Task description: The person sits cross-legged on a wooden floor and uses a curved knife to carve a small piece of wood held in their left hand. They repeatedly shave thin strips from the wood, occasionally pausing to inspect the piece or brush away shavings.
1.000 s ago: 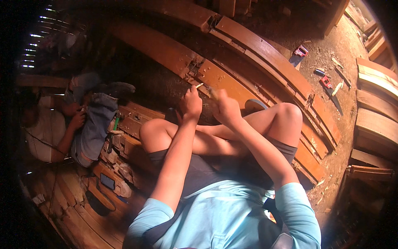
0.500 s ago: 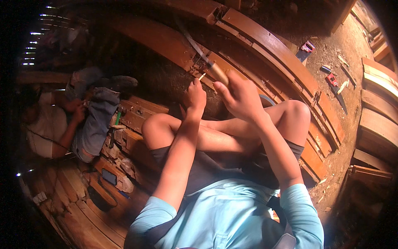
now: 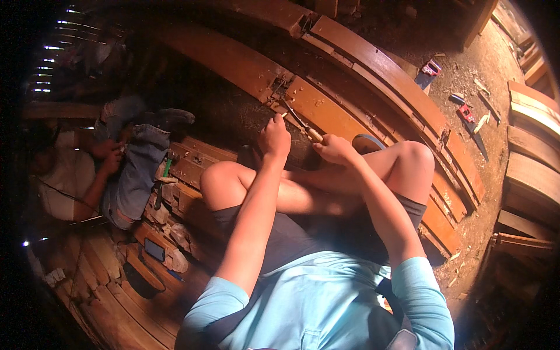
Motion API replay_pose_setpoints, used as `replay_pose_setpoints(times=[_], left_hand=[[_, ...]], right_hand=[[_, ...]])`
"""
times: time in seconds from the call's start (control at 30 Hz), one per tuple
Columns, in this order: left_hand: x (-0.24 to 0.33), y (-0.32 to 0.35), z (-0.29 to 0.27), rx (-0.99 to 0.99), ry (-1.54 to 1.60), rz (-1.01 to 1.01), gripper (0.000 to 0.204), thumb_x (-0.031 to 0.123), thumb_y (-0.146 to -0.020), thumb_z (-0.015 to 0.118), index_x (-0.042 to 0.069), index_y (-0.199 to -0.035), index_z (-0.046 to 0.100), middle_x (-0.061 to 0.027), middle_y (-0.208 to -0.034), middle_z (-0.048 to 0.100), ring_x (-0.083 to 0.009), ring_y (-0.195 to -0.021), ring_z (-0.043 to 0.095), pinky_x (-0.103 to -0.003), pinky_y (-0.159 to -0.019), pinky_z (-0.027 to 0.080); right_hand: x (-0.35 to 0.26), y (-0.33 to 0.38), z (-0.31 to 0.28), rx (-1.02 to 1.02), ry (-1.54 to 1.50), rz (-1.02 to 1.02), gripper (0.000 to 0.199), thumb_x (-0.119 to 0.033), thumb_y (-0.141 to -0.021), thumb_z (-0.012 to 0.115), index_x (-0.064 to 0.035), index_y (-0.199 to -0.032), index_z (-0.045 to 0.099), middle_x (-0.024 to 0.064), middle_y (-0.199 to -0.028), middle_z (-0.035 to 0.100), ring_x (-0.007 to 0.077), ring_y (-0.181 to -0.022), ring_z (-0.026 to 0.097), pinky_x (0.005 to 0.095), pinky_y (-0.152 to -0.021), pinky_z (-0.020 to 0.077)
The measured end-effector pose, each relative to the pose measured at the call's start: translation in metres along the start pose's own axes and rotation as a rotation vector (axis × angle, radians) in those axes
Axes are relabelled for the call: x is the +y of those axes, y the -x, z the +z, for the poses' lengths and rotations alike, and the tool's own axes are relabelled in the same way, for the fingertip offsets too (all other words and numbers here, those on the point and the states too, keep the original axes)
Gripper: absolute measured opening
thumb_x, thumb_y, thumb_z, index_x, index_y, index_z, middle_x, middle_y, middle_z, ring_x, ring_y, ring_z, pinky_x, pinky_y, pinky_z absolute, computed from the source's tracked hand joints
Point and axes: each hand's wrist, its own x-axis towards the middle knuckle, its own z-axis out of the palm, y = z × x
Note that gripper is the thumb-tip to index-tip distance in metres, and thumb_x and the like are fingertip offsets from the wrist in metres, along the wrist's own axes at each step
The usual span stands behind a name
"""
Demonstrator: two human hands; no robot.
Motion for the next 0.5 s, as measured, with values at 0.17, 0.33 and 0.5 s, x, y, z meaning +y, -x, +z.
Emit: replay_pose_setpoints(times=[0.17,0.33,0.5], left_hand=[[-0.004,0.002,0.006,0.013,0.002,0.006,0.011,0.012,-0.089,0.047,0.006,-0.096,0.054,-0.0133,-0.091,0.065,-0.0327,-0.079,0.067,-0.043,-0.066,0.055],[0.001,0.002,-0.004,-0.021,0.07,-0.037,0.012,0.007,-0.085,0.049,0.006,-0.096,0.054,-0.0153,-0.093,0.064,-0.0377,-0.084,0.065,-0.047,-0.071,0.053],[0.002,0.004,-0.005,-0.028,0.067,-0.02,0.013,0.006,-0.085,0.05,0.006,-0.096,0.054,-0.0154,-0.094,0.064,-0.0383,-0.084,0.065,-0.048,-0.072,0.053]], right_hand=[[-0.08,0.053,-0.074,-0.206,-0.702,-0.014,0.044,-0.047,-0.094,0.052,-0.0038,-0.087,0.056,0.0,-0.063,0.048,0.0076,-0.055,0.043,0.0249,-0.05,0.0352],[-0.119,0.1,-0.087,0.751,-0.877,-0.973,0.025,-0.027,-0.098,0.049,-0.0028,-0.102,0.05,0.0032,-0.072,0.05,0.0093,-0.061,0.045,0.024,-0.053,0.0374],[-0.013,0.025,0.015,0.22,0.309,-0.042,0.035,-0.037,-0.09,0.054,-0.0039,-0.101,0.051,0.022,-0.081,0.066,0.0407,-0.078,0.065,0.0517,-0.067,0.0514]])
